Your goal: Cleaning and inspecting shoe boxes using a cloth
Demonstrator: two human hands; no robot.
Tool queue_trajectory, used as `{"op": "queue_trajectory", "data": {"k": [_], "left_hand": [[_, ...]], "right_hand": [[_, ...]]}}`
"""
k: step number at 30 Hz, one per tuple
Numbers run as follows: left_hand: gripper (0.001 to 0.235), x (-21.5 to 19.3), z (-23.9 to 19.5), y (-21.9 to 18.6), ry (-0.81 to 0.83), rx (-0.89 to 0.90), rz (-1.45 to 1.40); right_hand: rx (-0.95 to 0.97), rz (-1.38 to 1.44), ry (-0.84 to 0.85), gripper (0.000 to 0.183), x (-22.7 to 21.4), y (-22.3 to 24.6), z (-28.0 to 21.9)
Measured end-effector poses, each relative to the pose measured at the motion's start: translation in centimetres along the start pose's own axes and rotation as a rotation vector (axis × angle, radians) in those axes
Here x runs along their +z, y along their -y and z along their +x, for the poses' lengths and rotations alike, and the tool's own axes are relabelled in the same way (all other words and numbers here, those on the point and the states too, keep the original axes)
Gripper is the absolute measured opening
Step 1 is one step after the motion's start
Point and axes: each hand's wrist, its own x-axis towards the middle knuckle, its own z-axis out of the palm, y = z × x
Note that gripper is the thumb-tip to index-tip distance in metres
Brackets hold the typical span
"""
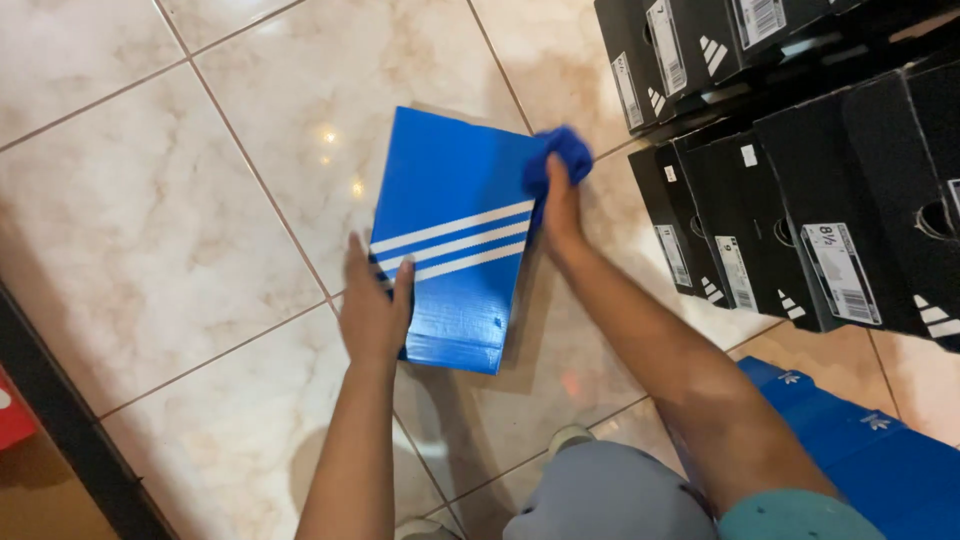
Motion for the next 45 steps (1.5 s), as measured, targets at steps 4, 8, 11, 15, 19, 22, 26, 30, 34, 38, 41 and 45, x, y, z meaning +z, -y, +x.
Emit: {"op": "queue_trajectory", "data": {"k": [4, 8, 11, 15, 19, 22, 26, 30, 34, 38, 41, 45], "left_hand": [[0.077, 0.2, 0.9, -0.9, 0.249, -0.167, 0.076], [0.077, 0.1, 1.0, -1.2, 0.270, -0.159, 0.097], [0.077, 0.0, 1.1, -0.9, 0.279, -0.165, 0.096], [0.078, 0.2, 0.9, -0.6, 0.275, -0.169, 0.086], [0.076, -0.4, 1.3, -1.5, 0.269, -0.202, 0.051], [0.076, -0.3, 1.3, -1.5, 0.275, -0.224, 0.053], [0.073, -0.2, 1.2, -1.0, 0.259, -0.225, 0.016], [0.074, 0.2, 1.0, -0.5, 0.210, -0.199, 0.015], [0.073, 0.2, 1.1, -0.4, 0.206, -0.223, 0.009], [0.072, 0.0, 1.1, -0.5, 0.201, -0.244, 0.000], [0.072, 0.5, 1.2, -0.3, 0.192, -0.244, -0.006], [0.072, 0.3, 1.1, -0.6, 0.182, -0.258, -0.014]], "right_hand": [[0.205, -0.271, 0.045, 0.051, -2.6, -2.5, -10.0], [0.338, -0.522, 0.065, 0.076, -3.3, -3.0, -12.6], [0.073, -0.305, -0.033, 0.057, -2.0, -4.7, -2.1], [-0.051, -0.259, 0.018, 0.061, -0.8, -4.4, 6.9], [-0.007, -0.405, 0.054, 0.064, 0.1, -0.8, -4.2], [0.243, -0.582, 0.129, 0.071, -4.3, -2.5, -12.1], [0.451, -0.872, 0.302, 0.098, -4.1, -1.4, -11.3], [0.106, -0.519, 0.078, 0.073, 0.2, -1.7, -0.8], [-0.070, -0.500, 0.080, 0.068, 1.6, -2.2, 3.2], [0.259, -0.741, 0.107, 0.074, 1.3, 3.9, -10.2], [0.304, -0.662, 0.396, 0.045, -8.7, -4.7, -14.5], [0.376, -0.743, 0.324, 0.075, -3.2, -1.2, -8.9]]}}
